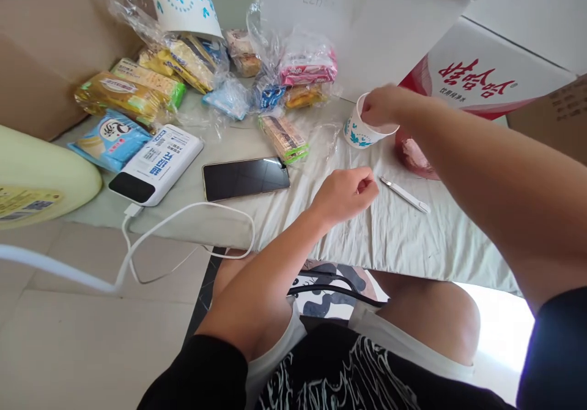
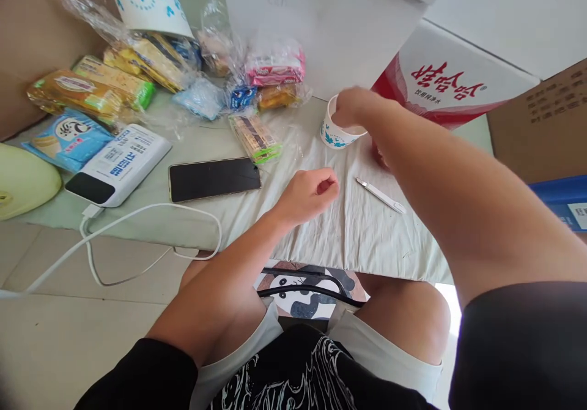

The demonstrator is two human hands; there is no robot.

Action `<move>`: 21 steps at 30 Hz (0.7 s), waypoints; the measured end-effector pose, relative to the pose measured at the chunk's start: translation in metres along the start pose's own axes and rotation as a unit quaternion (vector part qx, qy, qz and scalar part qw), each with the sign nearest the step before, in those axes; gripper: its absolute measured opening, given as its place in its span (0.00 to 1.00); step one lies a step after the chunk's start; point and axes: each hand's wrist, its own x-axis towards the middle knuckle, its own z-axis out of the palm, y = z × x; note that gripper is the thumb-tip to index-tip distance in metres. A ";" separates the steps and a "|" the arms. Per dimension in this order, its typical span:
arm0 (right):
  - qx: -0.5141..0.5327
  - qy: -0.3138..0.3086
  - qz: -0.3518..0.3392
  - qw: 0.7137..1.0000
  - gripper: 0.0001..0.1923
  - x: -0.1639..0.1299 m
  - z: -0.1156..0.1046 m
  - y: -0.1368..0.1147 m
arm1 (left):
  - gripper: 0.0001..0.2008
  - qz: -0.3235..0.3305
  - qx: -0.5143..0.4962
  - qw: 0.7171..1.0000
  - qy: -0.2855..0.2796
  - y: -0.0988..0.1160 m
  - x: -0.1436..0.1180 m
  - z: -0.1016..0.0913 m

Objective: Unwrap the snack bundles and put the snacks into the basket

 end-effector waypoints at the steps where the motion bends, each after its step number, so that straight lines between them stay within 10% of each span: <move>1: -0.002 0.037 0.005 0.999 0.14 -0.007 -0.005 -0.006 | 0.09 0.000 0.017 1.000 -0.012 -0.001 -0.001 0.001; 4: 0.021 0.098 -0.074 0.992 0.22 -0.031 -0.003 -0.028 | 0.08 -0.006 0.102 0.993 -0.054 -0.004 -0.005 0.001; 10: 0.136 0.032 -0.327 0.935 0.41 -0.050 0.050 -0.066 | 0.09 -0.010 0.238 0.964 -0.116 -0.004 -0.010 0.000; 21: 0.401 -0.015 -0.227 0.887 0.18 -0.010 0.070 -0.107 | 0.12 -0.014 0.231 0.968 -0.094 0.001 -0.012 -0.010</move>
